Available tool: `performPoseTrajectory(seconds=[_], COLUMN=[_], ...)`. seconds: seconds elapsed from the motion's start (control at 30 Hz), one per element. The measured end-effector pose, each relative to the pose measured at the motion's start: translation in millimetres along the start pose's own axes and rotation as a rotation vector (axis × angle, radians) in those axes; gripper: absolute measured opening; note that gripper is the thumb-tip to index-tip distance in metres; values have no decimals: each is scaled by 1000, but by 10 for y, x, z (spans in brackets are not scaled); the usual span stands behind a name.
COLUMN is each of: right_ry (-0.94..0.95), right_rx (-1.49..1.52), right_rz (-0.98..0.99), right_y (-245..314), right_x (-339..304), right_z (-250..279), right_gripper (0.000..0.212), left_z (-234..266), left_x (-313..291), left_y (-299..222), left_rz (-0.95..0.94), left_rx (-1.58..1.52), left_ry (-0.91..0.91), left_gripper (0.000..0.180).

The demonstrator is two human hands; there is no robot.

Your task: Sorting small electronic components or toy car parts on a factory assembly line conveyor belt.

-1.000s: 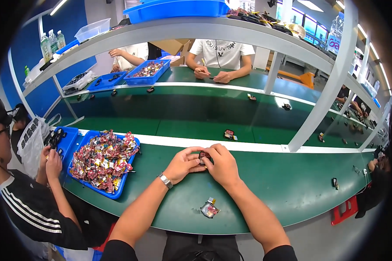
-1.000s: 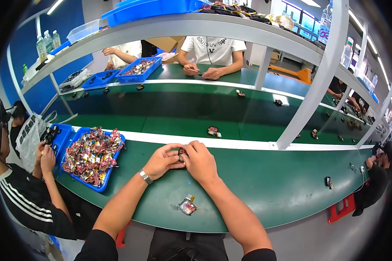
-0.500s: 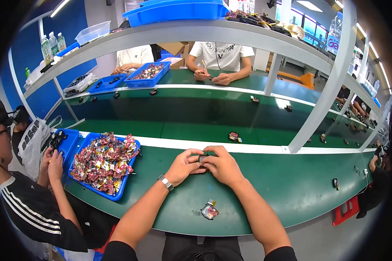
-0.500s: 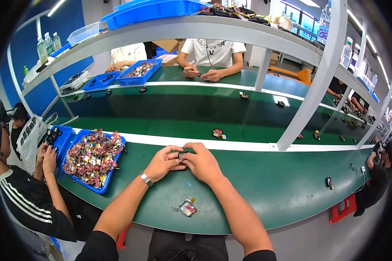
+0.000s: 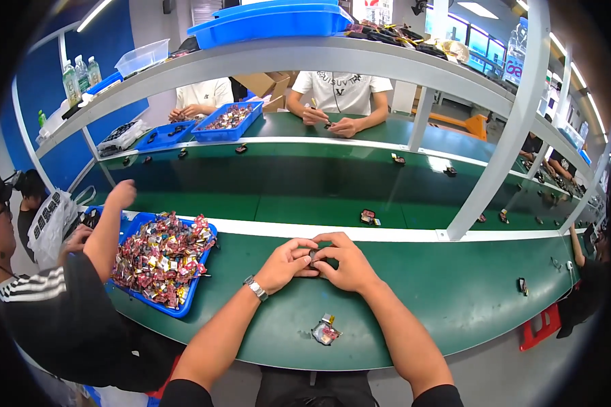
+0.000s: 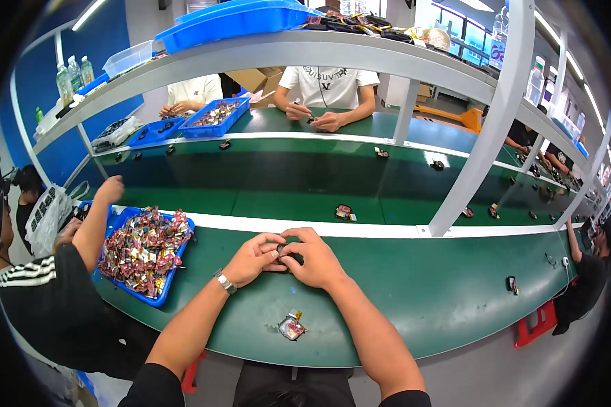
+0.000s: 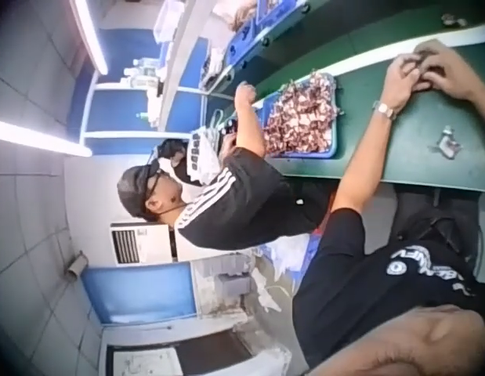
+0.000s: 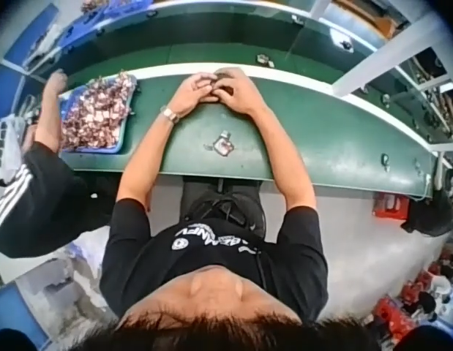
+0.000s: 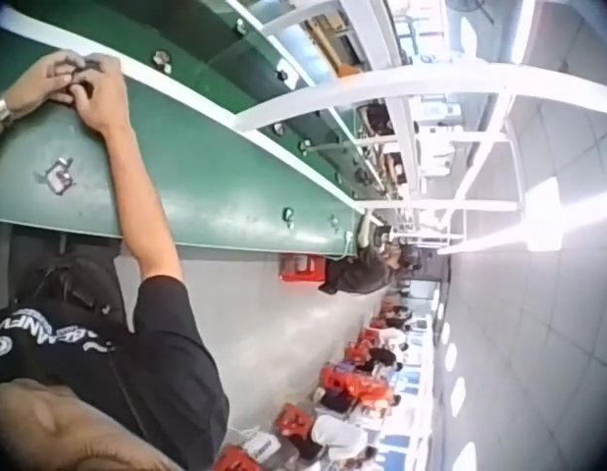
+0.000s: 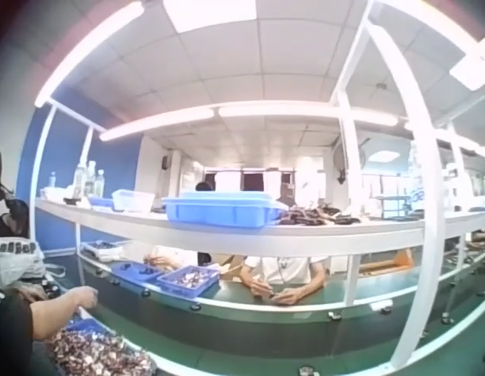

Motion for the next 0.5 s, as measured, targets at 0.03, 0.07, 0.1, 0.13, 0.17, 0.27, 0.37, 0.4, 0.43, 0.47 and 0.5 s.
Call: performPoseTrajectory(seconds=[0.03,0.07,0.1,0.13,0.17,0.27,0.37,0.4,0.43,0.47,0.5], right_ry=[23,45,56,50,36,-19,-88,-92,-89,-85,-90], right_rx=[37,74,90,88,85,48,-26,-6,7,21,20], right_rz=[12,25,25,28,25,-16,12,27,27,28,31], right_y=[-3,-6,-15,-8,1,-19,13,14,9,6,16], right_x=[-6,-15,-14,-12,-6,-44,-40,-46,-56,-61,-61], right_z=[-5,-10,-12,-4,3,-20,-63,-77,-85,-83,-80], right_gripper=[8,8,8,8,9,9,8,9,9,9,9], left_z=[-10,-20,-22,-21,-20,-4,24,37,32,20,19], left_x=[5,8,6,5,3,20,10,12,12,20,9], left_y=[1,3,0,5,5,22,38,46,43,40,41], left_rz=[2,4,1,3,4,-5,9,6,7,2,-2], left_rx=[21,41,46,33,20,27,-4,-19,-22,-18,-22], left_ry=[5,11,14,17,19,3,-26,-33,-31,-24,-25], left_gripper=[30,30,30,29,28,27,26,26,27,27,27])
Point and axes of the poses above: each hand's wrist, its own x-axis towards the middle knuckle, its own z-axis out of the back of the hand, y = z × x, the point moved 5 cm from there along x, towards the middle knuckle, and after that the axes turned 1 degree about -y, right-handed, at the moved point
